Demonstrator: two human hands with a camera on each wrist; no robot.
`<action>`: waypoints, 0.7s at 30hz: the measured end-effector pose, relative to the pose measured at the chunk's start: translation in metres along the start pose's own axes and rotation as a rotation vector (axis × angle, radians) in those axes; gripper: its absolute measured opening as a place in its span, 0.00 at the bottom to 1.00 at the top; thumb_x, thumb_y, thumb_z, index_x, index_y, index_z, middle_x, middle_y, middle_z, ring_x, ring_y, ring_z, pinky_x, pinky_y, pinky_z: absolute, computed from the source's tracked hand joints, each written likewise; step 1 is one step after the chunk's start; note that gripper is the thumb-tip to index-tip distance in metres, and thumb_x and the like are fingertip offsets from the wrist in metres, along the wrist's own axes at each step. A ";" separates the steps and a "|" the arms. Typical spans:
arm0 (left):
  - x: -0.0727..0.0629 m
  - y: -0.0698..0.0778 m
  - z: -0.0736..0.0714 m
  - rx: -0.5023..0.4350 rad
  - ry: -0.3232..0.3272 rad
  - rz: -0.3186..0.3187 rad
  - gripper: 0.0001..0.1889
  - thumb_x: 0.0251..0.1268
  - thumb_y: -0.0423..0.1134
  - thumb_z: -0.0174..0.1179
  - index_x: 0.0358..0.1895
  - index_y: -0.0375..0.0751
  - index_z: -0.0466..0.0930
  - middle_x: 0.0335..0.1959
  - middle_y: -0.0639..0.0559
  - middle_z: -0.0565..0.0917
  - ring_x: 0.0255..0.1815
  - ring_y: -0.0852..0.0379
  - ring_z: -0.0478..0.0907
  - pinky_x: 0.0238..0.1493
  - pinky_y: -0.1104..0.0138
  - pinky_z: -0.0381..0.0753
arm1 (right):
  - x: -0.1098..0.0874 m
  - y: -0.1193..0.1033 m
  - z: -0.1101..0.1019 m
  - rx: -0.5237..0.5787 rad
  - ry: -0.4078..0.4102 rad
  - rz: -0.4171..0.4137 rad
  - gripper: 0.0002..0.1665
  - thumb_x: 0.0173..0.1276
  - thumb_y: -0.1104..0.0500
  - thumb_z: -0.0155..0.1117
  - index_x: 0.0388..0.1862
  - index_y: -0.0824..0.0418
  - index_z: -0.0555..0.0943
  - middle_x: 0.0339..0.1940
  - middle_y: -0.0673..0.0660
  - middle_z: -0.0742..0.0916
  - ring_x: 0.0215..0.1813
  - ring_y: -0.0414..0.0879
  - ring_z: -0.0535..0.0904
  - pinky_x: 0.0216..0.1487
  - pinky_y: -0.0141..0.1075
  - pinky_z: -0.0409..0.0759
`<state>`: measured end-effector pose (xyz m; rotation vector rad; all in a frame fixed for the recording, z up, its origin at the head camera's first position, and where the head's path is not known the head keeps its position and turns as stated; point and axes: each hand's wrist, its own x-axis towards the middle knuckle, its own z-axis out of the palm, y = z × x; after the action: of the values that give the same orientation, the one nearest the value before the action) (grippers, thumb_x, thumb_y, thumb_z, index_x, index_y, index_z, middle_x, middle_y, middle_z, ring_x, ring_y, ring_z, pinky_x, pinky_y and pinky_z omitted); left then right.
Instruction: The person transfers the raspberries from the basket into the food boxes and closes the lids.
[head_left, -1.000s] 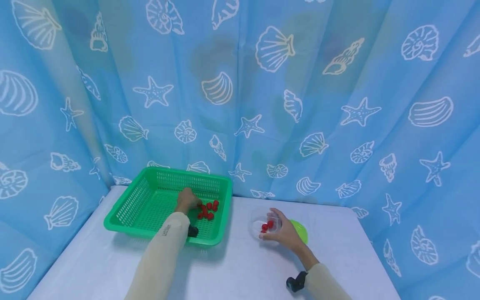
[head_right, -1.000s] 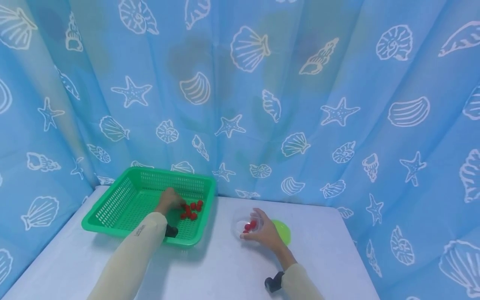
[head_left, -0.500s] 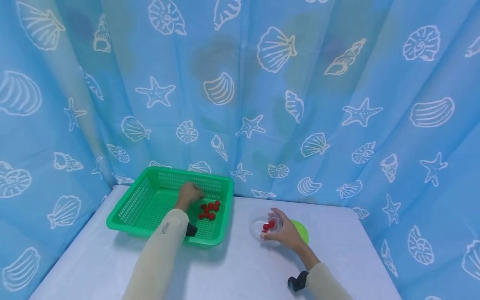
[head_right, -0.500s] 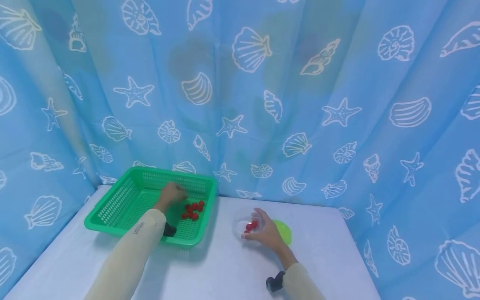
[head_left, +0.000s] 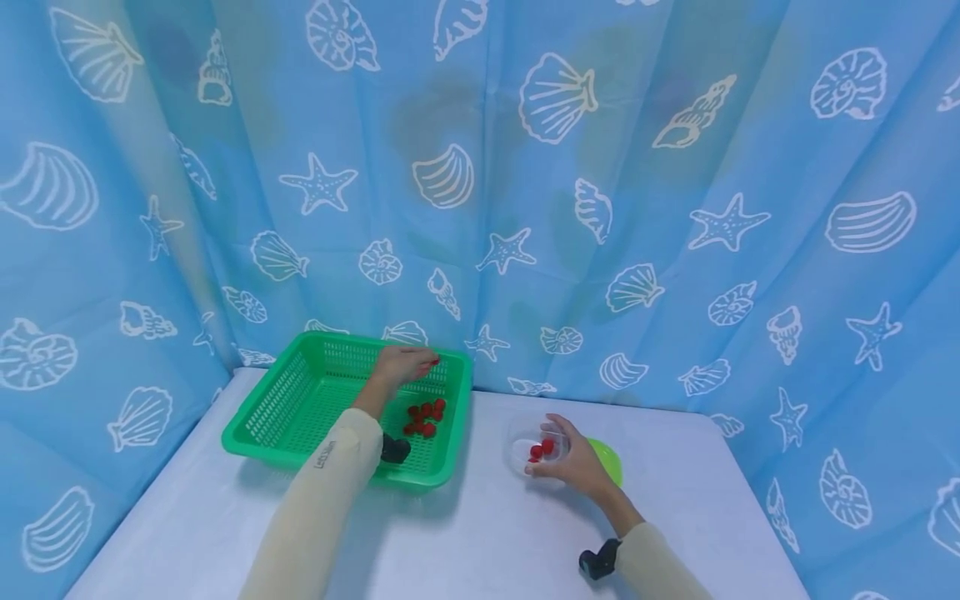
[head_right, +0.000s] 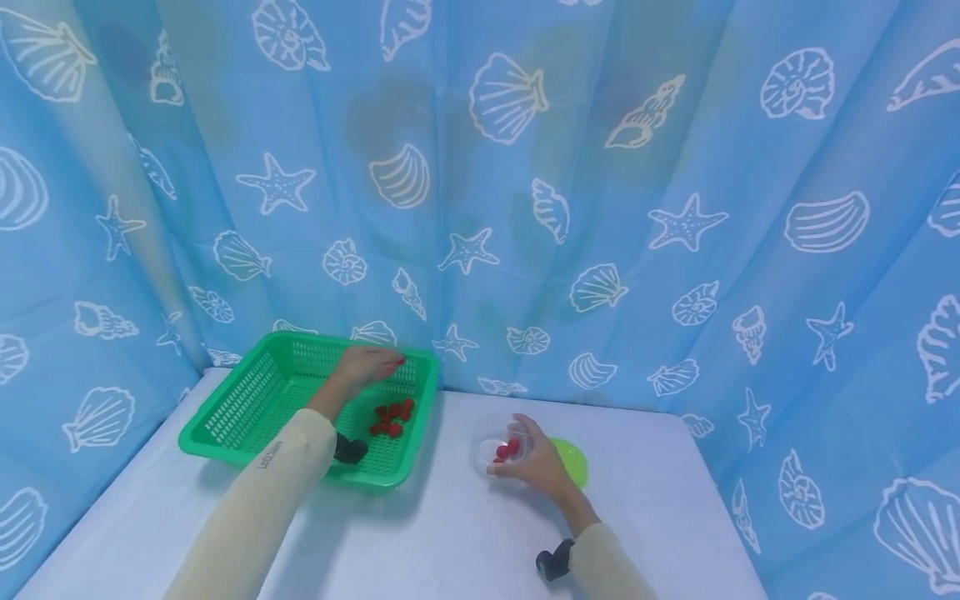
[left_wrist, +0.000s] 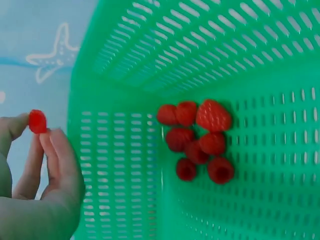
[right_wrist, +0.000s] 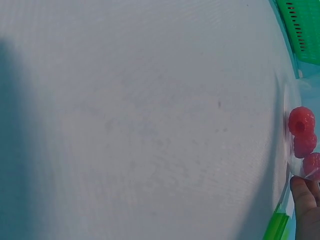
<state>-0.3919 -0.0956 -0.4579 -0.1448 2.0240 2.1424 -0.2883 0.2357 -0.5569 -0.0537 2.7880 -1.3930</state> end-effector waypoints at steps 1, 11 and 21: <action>-0.001 0.002 0.002 -0.048 -0.010 -0.002 0.22 0.68 0.34 0.61 0.61 0.27 0.73 0.60 0.35 0.76 0.59 0.44 0.77 0.62 0.55 0.74 | 0.000 0.000 0.000 -0.002 0.002 0.003 0.64 0.37 0.40 0.84 0.74 0.43 0.61 0.65 0.45 0.76 0.69 0.50 0.67 0.55 0.56 0.78; -0.010 0.005 0.014 -0.290 -0.031 -0.007 0.21 0.65 0.25 0.60 0.61 0.23 0.72 0.59 0.31 0.76 0.60 0.42 0.76 0.61 0.56 0.74 | -0.001 -0.002 0.003 -0.007 0.000 0.017 0.64 0.38 0.42 0.85 0.74 0.44 0.60 0.66 0.47 0.76 0.69 0.52 0.67 0.56 0.58 0.76; -0.021 0.004 0.041 -0.208 -0.062 0.074 0.22 0.64 0.29 0.63 0.60 0.23 0.74 0.55 0.35 0.80 0.56 0.46 0.80 0.63 0.56 0.73 | -0.001 -0.001 0.003 -0.018 0.008 0.005 0.64 0.39 0.42 0.84 0.75 0.44 0.60 0.66 0.48 0.76 0.69 0.53 0.67 0.57 0.60 0.75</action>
<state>-0.3701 -0.0567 -0.4476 -0.0330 1.7969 2.3687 -0.2877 0.2326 -0.5578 -0.0413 2.8051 -1.3699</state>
